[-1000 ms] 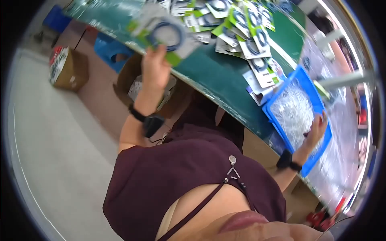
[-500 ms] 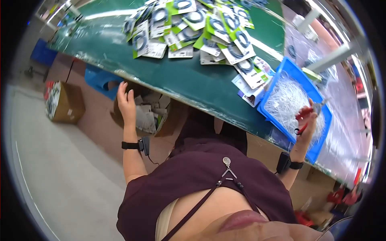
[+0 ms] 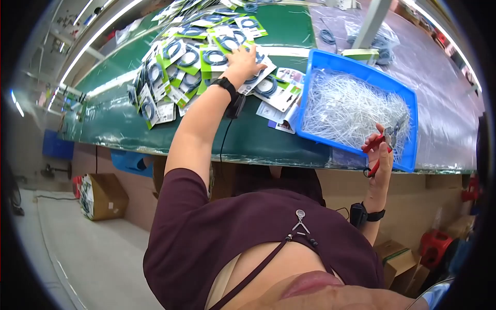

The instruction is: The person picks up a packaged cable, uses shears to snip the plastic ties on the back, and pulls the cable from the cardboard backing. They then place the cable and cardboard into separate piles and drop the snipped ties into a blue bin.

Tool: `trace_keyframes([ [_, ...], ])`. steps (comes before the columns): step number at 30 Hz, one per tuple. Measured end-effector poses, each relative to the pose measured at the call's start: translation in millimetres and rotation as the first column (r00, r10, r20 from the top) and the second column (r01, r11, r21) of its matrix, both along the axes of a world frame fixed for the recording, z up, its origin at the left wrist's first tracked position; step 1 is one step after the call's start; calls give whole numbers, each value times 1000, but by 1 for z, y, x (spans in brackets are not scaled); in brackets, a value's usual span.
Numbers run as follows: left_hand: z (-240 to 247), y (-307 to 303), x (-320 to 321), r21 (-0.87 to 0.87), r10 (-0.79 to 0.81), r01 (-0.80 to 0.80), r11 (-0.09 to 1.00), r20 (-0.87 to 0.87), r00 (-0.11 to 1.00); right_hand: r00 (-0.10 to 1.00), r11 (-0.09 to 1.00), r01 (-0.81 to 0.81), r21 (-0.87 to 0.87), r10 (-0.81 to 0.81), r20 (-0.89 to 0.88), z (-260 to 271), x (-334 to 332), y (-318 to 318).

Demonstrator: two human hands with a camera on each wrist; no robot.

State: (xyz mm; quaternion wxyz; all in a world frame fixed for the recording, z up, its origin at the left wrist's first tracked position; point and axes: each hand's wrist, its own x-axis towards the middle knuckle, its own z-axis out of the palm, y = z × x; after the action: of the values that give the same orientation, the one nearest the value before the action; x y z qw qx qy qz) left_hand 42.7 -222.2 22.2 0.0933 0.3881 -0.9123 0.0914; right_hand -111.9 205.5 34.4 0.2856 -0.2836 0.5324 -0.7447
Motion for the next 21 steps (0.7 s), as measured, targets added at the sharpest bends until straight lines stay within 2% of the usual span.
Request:
trace_keyframes([
  [3,-13,-11,-18,239,117,-167,957,210,971,999,1000,8,-29,-7,32,1,-3,4],
  [8,-1,-12,-17,297,91,-145,944,189,978,999,999,-3,-50,5,33,4,-1,7],
  [9,1,-18,-13,312,7,19,950,-83,997,1000,998,-7,-60,8,13,7,-2,8],
  [10,3,-22,-11,288,-79,187,939,-347,934,1000,997,16,-70,-14,23,9,-3,9],
  [11,4,-21,-13,229,-154,344,911,-585,796,998,999,-2,-36,0,-68,11,-2,11],
  [12,19,-1,-17,227,-177,364,903,-577,797,987,1000,-16,3,16,-160,13,-2,12],
  [13,31,23,-15,601,140,662,447,-779,612,968,998,-26,52,38,-249,14,0,13],
  [14,45,54,-13,514,542,838,-185,-658,523,970,998,-5,58,19,-241,15,5,10],
  [15,54,84,-15,516,537,831,-206,-651,537,896,987,94,134,-25,-443,16,12,2],
  [16,62,116,-19,364,588,847,-387,-610,531,778,960,206,191,-42,-627,18,17,-5],
  [17,66,142,-23,183,634,823,-537,-556,538,779,953,228,202,-54,-624,22,21,-10],
  [19,73,181,-29,158,650,816,-556,-530,545,525,885,415,210,-44,-850,29,24,-16],
  [20,74,196,-32,136,673,824,-550,-513,533,525,871,436,226,-42,-850,28,22,-15],
  [21,72,205,-33,114,696,833,-541,-495,520,479,843,485,233,-33,-877,26,21,-13],
])
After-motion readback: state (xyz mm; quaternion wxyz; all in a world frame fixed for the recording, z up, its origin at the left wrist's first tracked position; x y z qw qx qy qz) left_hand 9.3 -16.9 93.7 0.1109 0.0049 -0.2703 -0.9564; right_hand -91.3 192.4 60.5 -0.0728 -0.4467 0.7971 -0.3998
